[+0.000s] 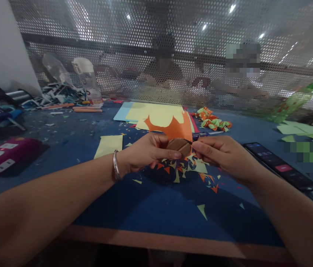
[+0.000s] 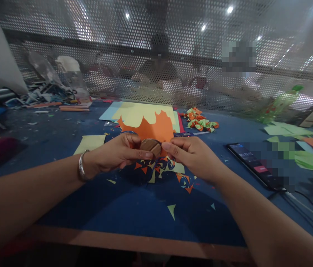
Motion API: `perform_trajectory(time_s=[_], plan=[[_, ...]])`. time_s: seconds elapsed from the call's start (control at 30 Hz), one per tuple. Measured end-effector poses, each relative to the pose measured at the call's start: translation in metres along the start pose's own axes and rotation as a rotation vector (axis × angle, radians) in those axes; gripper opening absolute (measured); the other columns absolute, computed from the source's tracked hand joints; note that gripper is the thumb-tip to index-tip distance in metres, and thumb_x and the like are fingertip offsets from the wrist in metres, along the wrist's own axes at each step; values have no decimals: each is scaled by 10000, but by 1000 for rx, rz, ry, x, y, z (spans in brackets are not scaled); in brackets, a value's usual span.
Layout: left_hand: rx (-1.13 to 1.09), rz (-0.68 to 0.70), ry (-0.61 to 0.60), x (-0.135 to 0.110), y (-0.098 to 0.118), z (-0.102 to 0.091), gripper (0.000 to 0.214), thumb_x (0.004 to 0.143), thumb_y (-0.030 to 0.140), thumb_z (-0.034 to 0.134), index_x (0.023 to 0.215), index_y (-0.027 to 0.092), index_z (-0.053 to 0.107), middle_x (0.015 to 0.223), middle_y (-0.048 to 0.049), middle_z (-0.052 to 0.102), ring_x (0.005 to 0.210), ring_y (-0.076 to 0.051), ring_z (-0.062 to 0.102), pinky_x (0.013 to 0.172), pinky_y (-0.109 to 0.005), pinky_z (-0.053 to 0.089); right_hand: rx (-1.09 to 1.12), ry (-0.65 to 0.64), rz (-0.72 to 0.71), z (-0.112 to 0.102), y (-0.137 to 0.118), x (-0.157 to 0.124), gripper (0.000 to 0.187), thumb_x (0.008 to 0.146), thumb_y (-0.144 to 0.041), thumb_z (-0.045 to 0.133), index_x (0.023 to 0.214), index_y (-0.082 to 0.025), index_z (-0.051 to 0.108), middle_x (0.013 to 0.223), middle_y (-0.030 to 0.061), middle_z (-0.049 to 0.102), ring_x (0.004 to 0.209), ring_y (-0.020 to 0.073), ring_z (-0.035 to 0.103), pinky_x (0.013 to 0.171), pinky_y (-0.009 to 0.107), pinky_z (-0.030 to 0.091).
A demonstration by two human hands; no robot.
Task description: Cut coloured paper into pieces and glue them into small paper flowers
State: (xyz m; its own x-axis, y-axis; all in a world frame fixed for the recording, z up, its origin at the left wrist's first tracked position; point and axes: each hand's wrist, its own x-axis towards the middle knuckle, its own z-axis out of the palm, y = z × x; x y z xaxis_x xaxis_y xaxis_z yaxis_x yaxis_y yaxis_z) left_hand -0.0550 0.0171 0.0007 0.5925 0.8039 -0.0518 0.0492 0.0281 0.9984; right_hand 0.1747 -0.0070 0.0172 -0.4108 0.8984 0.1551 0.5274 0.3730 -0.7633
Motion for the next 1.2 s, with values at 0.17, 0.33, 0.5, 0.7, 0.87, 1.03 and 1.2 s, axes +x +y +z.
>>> perform_trajectory(time_s=[0.17,0.33,0.5,0.7,0.87,1.03,1.2], plan=[[39,-1,21,-1,-1,0,116,767,245,818,769,145,760,441,85,497,333,-22,359,306,-158,216,-13,-10,14,0,0,0,535,950,-611,516,617,-192,518,519,-62,353,455,68,289,440,264,216],[102,2,52,-1,0,1,127,769,248,820,823,145,769,479,83,519,358,-23,362,317,-160,258,-24,-17,16,0,2,0,524,954,-600,516,624,-194,506,553,-51,373,479,75,313,447,263,225],[134,-3,52,-1,-1,0,143,770,237,812,851,134,757,573,59,602,367,-14,385,309,-159,259,-37,-23,25,0,1,0,525,953,-601,515,621,-194,503,553,-51,368,483,77,311,453,261,238],[148,20,16,-1,0,-1,160,754,263,815,827,142,741,703,19,689,390,-10,408,313,-155,260,-34,-29,18,-1,-2,-1,534,945,-618,519,622,-193,524,541,-47,383,477,79,314,449,259,235],[108,48,40,-1,-1,-1,194,748,296,838,752,156,703,572,54,576,365,-16,371,307,-174,232,-31,-27,45,-3,-1,0,539,926,-650,530,647,-189,562,530,-50,373,472,81,310,447,256,223],[68,53,102,0,-4,-1,242,743,341,845,784,148,705,593,35,576,379,-13,336,321,-185,217,-6,15,66,-6,2,2,565,863,-708,576,651,-184,560,545,-61,341,495,81,272,449,244,196],[65,58,106,1,-5,1,248,737,315,846,748,141,669,594,45,557,391,-18,362,323,-173,250,46,100,43,2,6,4,437,803,-606,721,779,-173,661,609,-31,490,537,94,377,481,244,264]])
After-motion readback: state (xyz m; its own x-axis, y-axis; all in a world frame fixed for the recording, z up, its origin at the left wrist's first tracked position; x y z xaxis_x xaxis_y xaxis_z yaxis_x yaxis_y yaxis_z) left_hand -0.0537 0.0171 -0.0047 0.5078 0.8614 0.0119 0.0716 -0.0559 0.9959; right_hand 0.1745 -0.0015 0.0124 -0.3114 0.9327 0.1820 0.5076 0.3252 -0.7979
